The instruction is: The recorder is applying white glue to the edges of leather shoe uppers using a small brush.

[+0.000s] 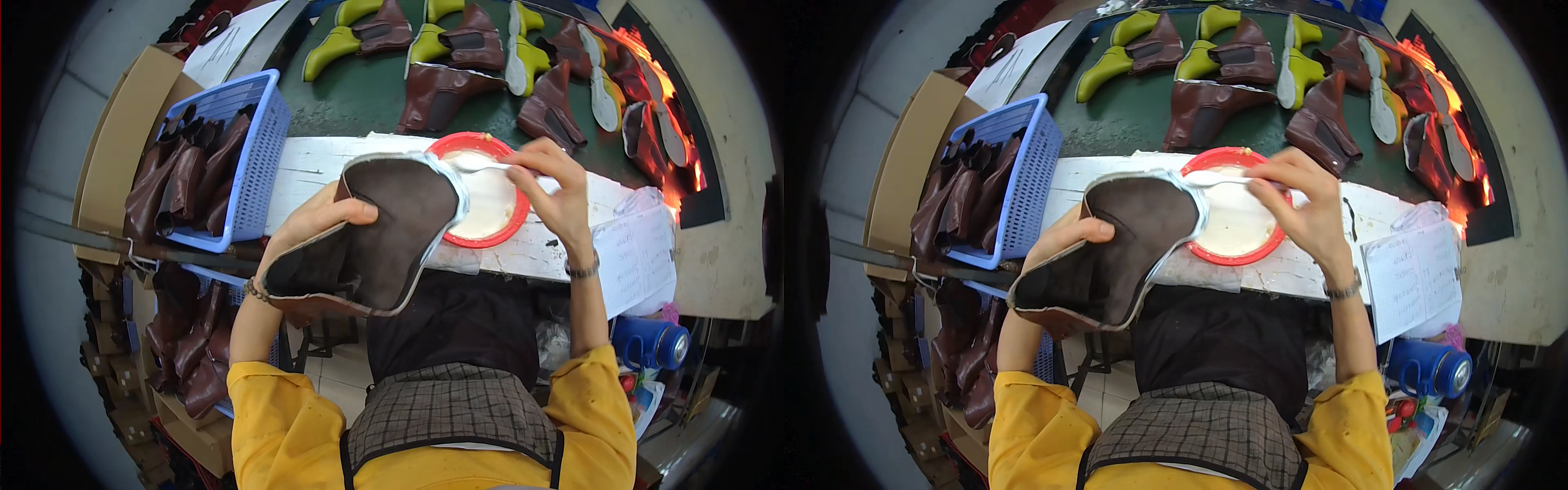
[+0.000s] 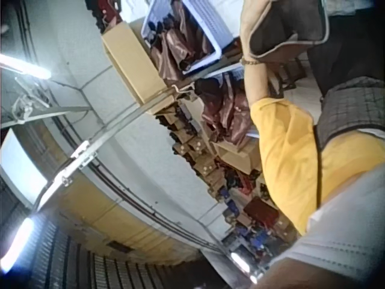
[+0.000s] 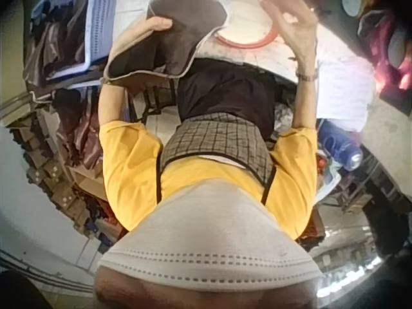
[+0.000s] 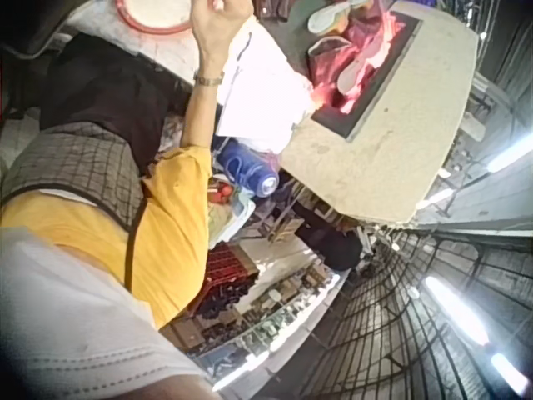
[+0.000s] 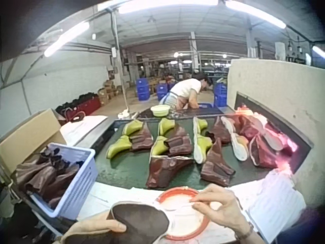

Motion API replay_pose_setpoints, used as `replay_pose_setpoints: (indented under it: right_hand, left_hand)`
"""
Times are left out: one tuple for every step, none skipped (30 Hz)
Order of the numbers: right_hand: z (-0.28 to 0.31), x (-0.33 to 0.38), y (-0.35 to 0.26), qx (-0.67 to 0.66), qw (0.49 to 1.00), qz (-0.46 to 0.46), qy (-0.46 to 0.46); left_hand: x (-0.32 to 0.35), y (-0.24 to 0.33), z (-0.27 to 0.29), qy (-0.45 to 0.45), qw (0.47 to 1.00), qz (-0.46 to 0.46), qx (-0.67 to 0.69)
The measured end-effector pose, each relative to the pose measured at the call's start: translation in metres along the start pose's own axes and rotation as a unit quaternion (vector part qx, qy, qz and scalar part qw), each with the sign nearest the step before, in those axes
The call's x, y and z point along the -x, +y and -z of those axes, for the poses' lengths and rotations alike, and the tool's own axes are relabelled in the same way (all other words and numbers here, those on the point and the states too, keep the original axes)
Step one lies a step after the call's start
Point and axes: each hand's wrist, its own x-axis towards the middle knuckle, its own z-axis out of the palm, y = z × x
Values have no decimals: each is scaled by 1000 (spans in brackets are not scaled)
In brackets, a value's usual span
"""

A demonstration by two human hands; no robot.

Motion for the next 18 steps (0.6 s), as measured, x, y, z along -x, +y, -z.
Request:
replay_pose_setpoints:
  right_hand:
    - [2, -10, -1, 6, 1000, -1, 6]
    - [3, -20, -1, 49, 996, 50, -61]
    - [0, -31, -2, 88, 982, 107, -128]
    - [-7, -39, -4, 72, 982, 113, -134]
    - [-15, -46, -6, 56, 981, 119, -139]
    - [-21, -49, -11, 60, 978, 127, -154]
    - [-22, -51, -11, 61, 978, 128, -154]
    - [-23, -52, -10, 58, 981, 126, -133]
    - [-25, -55, -10, 51, 984, 128, -112]
    - [-20, -53, -7, 26, 990, 113, -77]
    - [-14, -44, -1, -3, 997, 69, -42]
    - [-4, -37, 9, 5, 999, 49, -19]
    - [7, -25, 17, 16, 1000, 25, 4]
    - [11, -15, 25, 11, 1000, 27, 0]
    - [17, -2, 30, 7, 998, -53, 23]
    - [21, 9, 34, 1, 990, -131, 44]
    - [23, 18, 39, 0, 990, -133, 40]
    - [24, 26, 43, 21, 990, -137, 37]
  left_hand:
    - [3, 2, -8, -8, 1000, 1, -3]
    - [5, 4, -16, -30, 999, 18, 1]
    - [7, 8, -21, -47, 998, 29, 3]
    - [3, 7, -18, -73, 996, 49, -6]
    - [-3, 3, -12, -79, 994, 60, -43]
    - [-6, 1, -12, -94, 992, 61, -56]
    - [-9, 1, -12, -108, 990, 62, -69]
    - [-13, 1, -9, -109, 990, 61, -68]
    - [-14, 5, -5, -93, 991, 38, -90]
    - [-16, 9, 0, -78, 991, 14, -110]
    - [-14, 17, 1, -54, 993, -21, -101]
    - [-20, 17, 17, -9, 983, -76, -168]
    - [-27, 14, 34, 33, 964, -127, -232]
    - [-26, 12, 44, 83, 946, -173, -260]
    - [-29, 12, 53, 153, 921, -156, -323]
    - [-35, 7, 65, 198, 890, -177, -371]
    - [-46, -2, 78, 242, 854, -195, -417]
    - [-59, -14, 94, 247, 854, -191, -416]
